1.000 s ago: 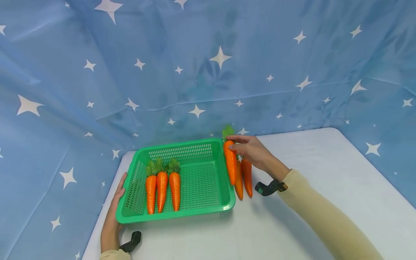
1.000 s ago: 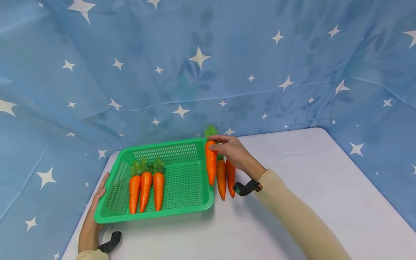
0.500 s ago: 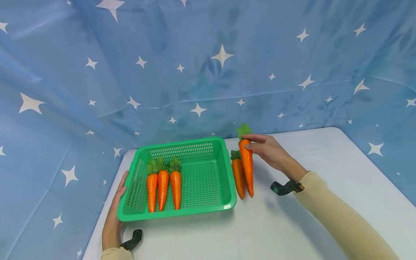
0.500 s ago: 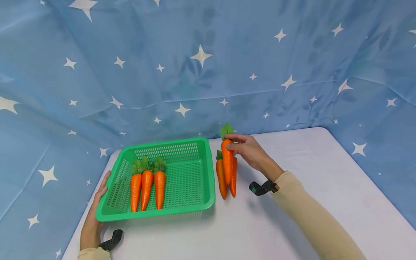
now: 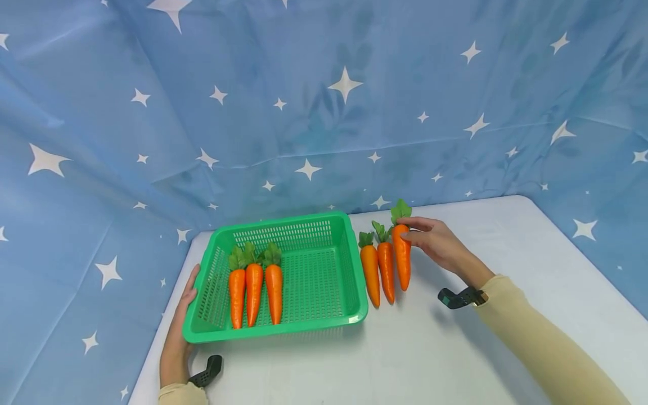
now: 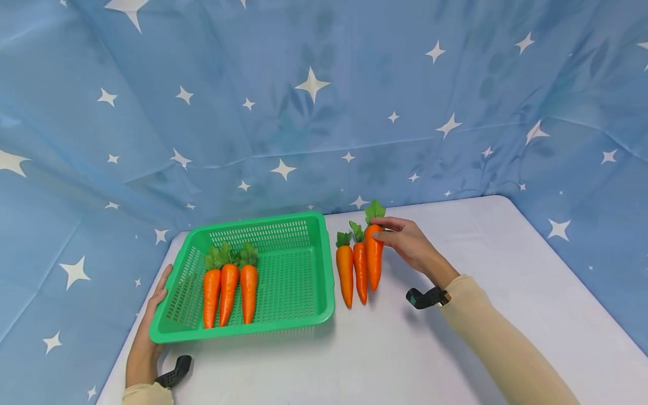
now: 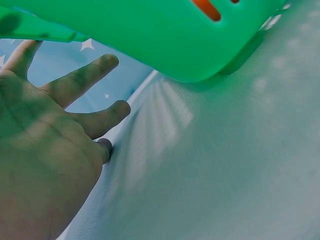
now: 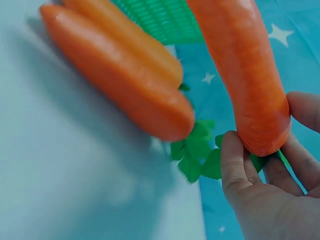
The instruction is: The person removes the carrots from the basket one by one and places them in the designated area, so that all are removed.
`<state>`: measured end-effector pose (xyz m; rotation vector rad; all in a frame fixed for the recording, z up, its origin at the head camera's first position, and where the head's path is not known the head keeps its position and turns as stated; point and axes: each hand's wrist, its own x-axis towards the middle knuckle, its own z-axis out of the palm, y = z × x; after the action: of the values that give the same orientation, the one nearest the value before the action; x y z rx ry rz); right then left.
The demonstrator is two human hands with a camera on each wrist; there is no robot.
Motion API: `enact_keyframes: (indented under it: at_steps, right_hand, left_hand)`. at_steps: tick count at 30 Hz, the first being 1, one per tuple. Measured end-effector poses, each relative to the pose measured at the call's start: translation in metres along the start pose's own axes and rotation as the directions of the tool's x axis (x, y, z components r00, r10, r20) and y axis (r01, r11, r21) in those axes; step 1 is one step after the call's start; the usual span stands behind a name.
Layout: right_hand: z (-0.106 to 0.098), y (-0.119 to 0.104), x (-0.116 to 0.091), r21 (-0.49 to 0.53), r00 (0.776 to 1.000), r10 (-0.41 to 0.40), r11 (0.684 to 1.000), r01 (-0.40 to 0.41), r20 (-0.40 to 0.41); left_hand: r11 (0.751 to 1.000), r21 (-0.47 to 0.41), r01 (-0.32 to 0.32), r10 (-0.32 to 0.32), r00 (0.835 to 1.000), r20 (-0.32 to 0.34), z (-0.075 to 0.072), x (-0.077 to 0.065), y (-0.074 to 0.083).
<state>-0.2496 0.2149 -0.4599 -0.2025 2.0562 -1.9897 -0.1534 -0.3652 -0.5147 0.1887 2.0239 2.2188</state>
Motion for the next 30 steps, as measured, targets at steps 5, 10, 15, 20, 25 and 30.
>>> enact_keyframes:
  at_steps: [5,10,15,20,25,30]
  right_hand:
    - [-0.007,0.01,0.001,-0.03,1.0,0.024,0.999,-0.024,-0.015]
    - [-0.01,0.023,0.002,-0.065,0.999,0.037,0.997,-0.039,-0.035]
    - [-0.01,0.034,0.003,-0.094,0.999,0.037,0.995,-0.04,-0.038]
    - [-0.009,0.042,0.004,-0.146,0.997,0.043,0.988,-0.052,-0.062]
    - [-0.007,0.047,0.004,-0.233,0.996,0.04,0.971,-0.057,-0.078]
    - [-0.005,0.049,0.004,-0.334,0.996,0.016,0.942,-0.045,-0.089]
  left_hand:
    - [1.0,0.022,0.017,-0.017,1.0,-0.019,0.001,0.0,0.002]
    - [1.0,0.022,0.011,-0.011,1.0,-0.018,0.0,0.0,0.002]
    - [1.0,0.016,0.013,-0.013,1.0,-0.007,0.0,-0.002,-0.001]
    - [0.999,0.035,-0.015,0.015,1.0,0.001,-0.002,-0.002,-0.004]
    - [0.998,0.04,-0.044,0.043,0.999,0.008,-0.003,0.001,-0.005]
    - [0.999,0.049,-0.021,0.021,1.0,0.0,-0.002,0.001,-0.003]
